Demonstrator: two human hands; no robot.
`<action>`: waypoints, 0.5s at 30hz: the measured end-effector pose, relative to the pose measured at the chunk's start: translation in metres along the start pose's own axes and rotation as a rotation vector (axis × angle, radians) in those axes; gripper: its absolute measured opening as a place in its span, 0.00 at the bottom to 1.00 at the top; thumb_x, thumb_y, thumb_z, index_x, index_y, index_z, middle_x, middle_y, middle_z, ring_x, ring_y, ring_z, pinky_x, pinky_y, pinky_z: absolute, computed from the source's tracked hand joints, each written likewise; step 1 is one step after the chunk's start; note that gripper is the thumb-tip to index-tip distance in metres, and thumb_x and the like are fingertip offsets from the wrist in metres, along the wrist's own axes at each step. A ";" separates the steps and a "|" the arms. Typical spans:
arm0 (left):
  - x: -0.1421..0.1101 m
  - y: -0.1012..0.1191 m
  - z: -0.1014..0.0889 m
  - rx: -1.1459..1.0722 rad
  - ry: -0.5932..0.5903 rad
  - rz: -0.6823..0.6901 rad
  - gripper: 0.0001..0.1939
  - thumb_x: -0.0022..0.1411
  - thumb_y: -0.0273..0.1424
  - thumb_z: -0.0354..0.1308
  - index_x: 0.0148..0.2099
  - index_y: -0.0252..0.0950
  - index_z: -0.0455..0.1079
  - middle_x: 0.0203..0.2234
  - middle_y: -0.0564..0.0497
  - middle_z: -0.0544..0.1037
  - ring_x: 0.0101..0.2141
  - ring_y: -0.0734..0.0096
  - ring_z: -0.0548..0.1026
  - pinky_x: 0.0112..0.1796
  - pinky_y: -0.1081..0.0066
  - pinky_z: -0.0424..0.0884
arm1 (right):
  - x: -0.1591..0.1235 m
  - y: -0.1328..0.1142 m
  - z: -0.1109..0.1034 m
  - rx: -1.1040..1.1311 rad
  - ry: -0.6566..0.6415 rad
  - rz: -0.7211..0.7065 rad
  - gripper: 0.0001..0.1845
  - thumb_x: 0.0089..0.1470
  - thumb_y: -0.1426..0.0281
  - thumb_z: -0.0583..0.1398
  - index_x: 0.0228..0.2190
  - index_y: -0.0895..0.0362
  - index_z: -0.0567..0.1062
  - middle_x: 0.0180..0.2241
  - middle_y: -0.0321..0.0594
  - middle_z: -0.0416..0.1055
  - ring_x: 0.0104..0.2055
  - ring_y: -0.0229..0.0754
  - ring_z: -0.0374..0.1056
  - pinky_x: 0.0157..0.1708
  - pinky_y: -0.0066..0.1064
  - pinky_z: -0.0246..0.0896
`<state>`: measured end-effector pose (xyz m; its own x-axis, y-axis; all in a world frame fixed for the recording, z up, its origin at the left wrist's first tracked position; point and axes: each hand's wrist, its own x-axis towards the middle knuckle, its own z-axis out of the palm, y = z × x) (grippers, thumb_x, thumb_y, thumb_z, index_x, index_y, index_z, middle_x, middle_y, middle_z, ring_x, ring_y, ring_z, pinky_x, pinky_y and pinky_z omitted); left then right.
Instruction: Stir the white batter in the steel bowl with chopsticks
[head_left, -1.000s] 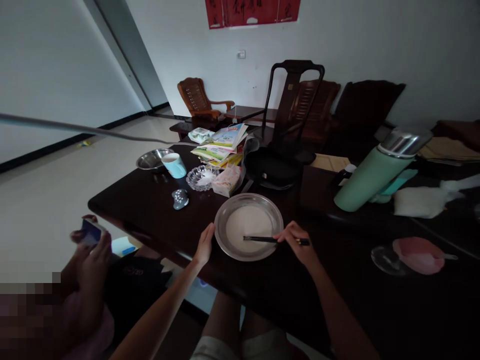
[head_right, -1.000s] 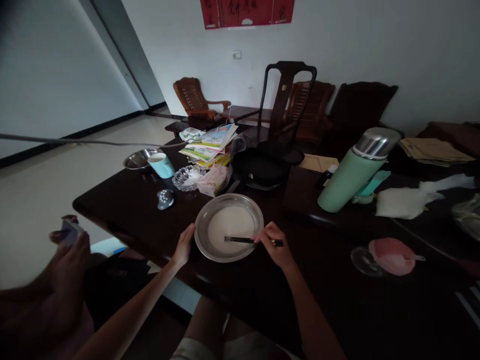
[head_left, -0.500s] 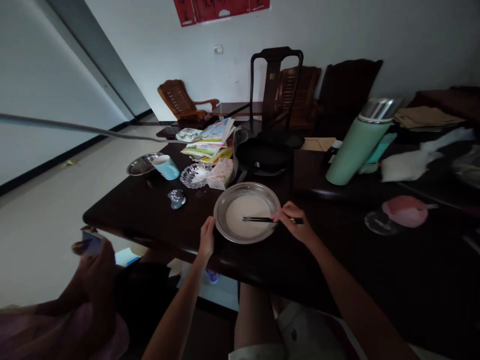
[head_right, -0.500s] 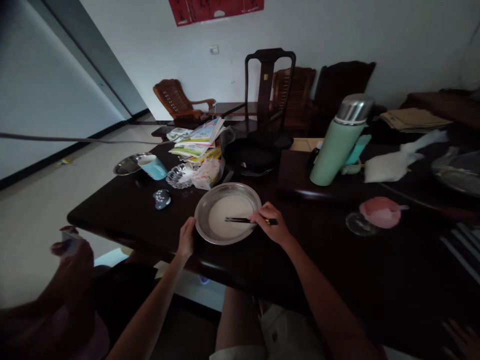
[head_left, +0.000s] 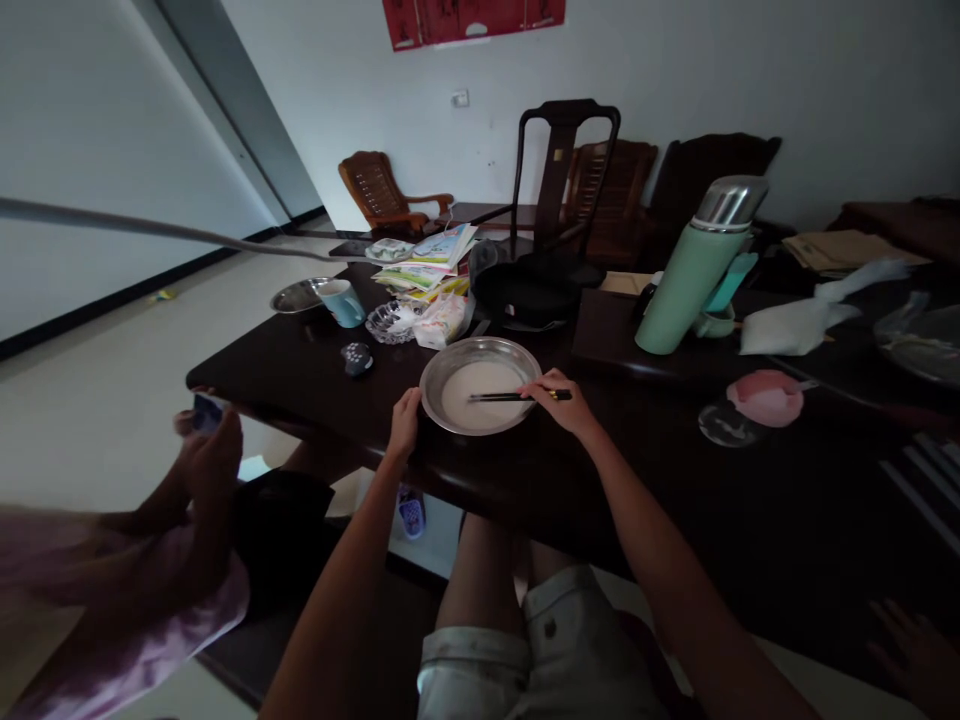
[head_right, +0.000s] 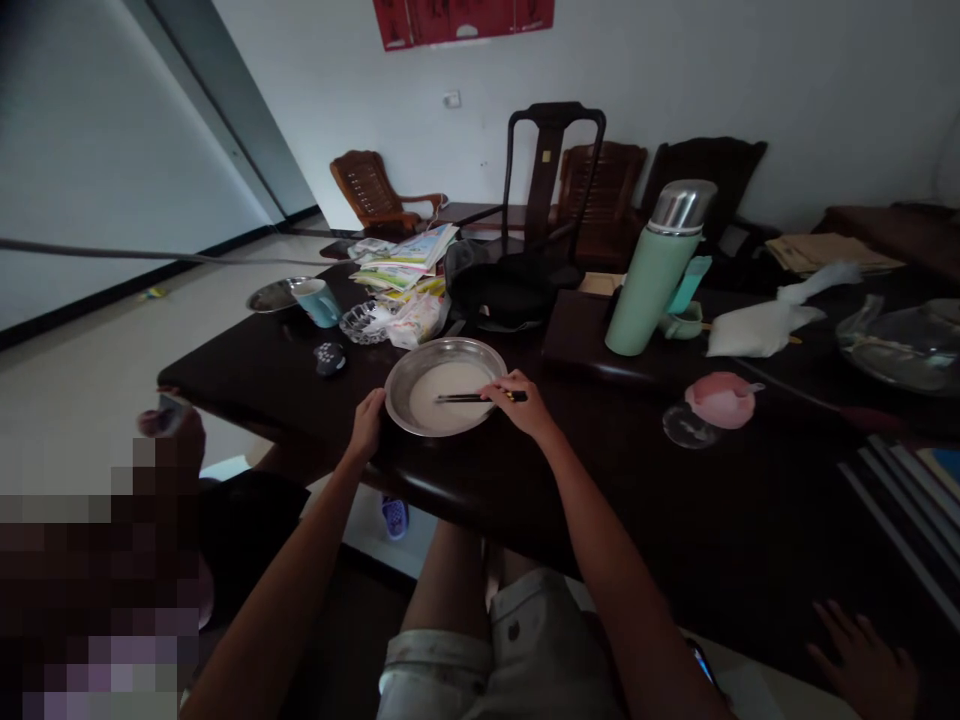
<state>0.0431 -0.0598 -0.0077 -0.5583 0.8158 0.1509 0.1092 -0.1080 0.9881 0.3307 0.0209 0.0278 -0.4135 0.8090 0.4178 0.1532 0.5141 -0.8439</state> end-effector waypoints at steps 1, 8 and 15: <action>-0.002 -0.001 0.003 -0.006 0.027 -0.010 0.17 0.53 0.46 0.60 0.25 0.38 0.66 0.23 0.55 0.67 0.28 0.72 0.64 0.30 0.73 0.64 | 0.001 0.002 0.000 -0.030 0.027 -0.004 0.17 0.57 0.55 0.59 0.27 0.50 0.82 0.32 0.38 0.80 0.37 0.44 0.66 0.42 0.38 0.62; -0.032 -0.009 0.022 -0.054 0.140 -0.068 0.18 0.56 0.49 0.53 0.29 0.39 0.64 0.20 0.56 0.64 0.22 0.72 0.63 0.24 0.72 0.63 | 0.004 0.007 -0.014 0.022 0.152 0.006 0.25 0.60 0.51 0.54 0.21 0.50 0.79 0.26 0.38 0.79 0.36 0.44 0.68 0.46 0.40 0.61; -0.033 -0.010 0.022 -0.010 0.278 0.009 0.20 0.57 0.51 0.54 0.28 0.39 0.60 0.22 0.57 0.62 0.26 0.74 0.63 0.30 0.73 0.63 | 0.001 0.012 0.007 -0.003 0.063 -0.036 0.15 0.57 0.55 0.60 0.30 0.48 0.83 0.32 0.39 0.79 0.37 0.44 0.66 0.43 0.38 0.63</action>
<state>0.0786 -0.0731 -0.0234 -0.7618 0.6276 0.1603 0.1078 -0.1211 0.9868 0.3259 0.0257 0.0159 -0.3617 0.8060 0.4686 0.1423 0.5444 -0.8266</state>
